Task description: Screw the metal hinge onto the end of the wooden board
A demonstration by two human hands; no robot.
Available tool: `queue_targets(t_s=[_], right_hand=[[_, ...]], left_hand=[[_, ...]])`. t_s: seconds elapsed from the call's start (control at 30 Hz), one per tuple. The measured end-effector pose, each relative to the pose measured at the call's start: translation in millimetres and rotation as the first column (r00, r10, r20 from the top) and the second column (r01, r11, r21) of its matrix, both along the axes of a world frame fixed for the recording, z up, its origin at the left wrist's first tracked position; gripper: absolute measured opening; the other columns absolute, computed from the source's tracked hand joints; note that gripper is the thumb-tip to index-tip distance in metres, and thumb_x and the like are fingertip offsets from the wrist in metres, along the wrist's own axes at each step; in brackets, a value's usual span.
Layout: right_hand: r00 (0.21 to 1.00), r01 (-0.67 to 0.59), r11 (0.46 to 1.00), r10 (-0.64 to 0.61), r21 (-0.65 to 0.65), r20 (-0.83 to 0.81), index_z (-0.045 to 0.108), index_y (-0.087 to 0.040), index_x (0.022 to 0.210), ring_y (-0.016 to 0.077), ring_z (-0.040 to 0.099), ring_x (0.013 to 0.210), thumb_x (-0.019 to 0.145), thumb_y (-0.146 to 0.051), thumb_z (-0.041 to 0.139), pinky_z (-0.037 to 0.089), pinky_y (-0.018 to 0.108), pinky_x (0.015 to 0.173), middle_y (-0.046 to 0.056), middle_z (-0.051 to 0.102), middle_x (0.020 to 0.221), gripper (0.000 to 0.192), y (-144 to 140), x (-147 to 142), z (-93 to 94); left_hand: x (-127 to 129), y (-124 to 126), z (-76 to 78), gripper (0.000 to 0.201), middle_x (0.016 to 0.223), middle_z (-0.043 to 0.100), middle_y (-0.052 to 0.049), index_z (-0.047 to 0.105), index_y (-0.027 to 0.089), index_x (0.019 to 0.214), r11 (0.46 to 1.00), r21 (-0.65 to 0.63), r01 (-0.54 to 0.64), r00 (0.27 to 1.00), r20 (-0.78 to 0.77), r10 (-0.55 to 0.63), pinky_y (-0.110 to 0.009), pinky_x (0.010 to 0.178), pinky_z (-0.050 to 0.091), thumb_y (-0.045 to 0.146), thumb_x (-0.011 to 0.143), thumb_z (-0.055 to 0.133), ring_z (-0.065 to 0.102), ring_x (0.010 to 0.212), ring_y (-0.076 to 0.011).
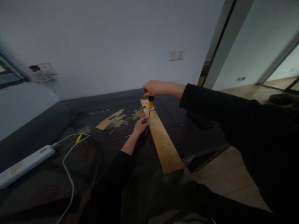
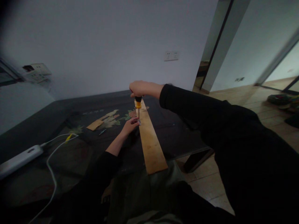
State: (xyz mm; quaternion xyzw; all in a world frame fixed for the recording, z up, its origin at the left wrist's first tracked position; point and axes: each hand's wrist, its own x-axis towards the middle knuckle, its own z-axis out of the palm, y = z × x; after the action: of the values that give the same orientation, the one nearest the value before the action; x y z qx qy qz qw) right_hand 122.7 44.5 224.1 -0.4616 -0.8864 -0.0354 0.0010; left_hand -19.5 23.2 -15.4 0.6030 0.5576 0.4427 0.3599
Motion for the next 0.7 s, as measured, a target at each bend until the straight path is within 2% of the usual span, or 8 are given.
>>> queue_targets(t_s=[0.13,0.23,0.37,0.5,0.7], right_hand=[[0.993,-0.112,0.989,0.115,-0.100,0.020,0.066,-0.015,0.123,0.0191,0.063,0.085,0.073,-0.027,0.080,0.044,0.028,0.069,0.009,0.070,0.101,0.053,-1.7,3.3,7.5],[0.997,-0.071,0.989,0.071,-0.128,-0.006,0.067,-0.014,0.122,0.0193,0.064,0.083,0.077,-0.034,0.076,0.045,0.028,0.067,0.009,0.071,0.097,0.050,-3.7,3.2,7.4],[0.999,0.021,1.000,-0.021,-0.019,-0.025,0.073,-0.011,0.108,0.0222,0.065,0.085,0.083,-0.040,0.071,0.045,0.030,0.068,0.013,0.071,0.091,0.038,-3.3,1.3,-2.2],[1.000,-0.014,1.000,0.014,-0.021,-0.028,0.074,-0.013,0.106,0.0210,0.065,0.084,0.079,-0.033,0.075,0.045,0.030,0.069,0.011,0.072,0.093,0.034,-0.6,1.6,-3.1],[0.996,-0.082,0.988,0.084,-0.129,0.003,0.072,-0.015,0.113,0.0185,0.064,0.081,0.070,-0.030,0.081,0.045,0.029,0.069,0.007,0.072,0.092,0.047,1.3,3.0,5.4]], left_hand=[[-0.8,-0.9,0.0,0.036,0.082,0.073,-0.003,0.073,0.019,0.104,1.000,0.002,-0.002,1.000,-0.009,0.002,-0.031,0.085,0.052,0.016,0.068,0.075,0.068,0.082,-0.0178],[-0.7,-2.5,1.3,0.036,0.085,0.074,-0.004,0.073,0.019,0.104,1.000,0.003,-0.003,1.000,-0.022,0.003,-0.032,0.086,0.052,0.015,0.069,0.075,0.068,0.085,-0.0190],[0.5,-5.4,5.0,0.035,0.086,0.075,-0.005,0.072,0.019,0.103,1.000,-0.009,-0.009,1.000,-0.027,0.009,-0.033,0.087,0.052,0.014,0.068,0.075,0.070,0.088,-0.0204],[0.2,-7.0,7.4,0.035,0.083,0.076,-0.005,0.072,0.018,0.101,0.999,-0.040,-0.011,1.000,-0.002,0.011,-0.034,0.088,0.052,0.015,0.067,0.078,0.071,0.088,-0.0214],[-1.5,-7.0,7.7,0.034,0.081,0.076,-0.007,0.073,0.018,0.098,0.998,-0.058,-0.021,1.000,0.021,0.022,-0.036,0.089,0.053,0.014,0.065,0.081,0.072,0.088,-0.0240]])
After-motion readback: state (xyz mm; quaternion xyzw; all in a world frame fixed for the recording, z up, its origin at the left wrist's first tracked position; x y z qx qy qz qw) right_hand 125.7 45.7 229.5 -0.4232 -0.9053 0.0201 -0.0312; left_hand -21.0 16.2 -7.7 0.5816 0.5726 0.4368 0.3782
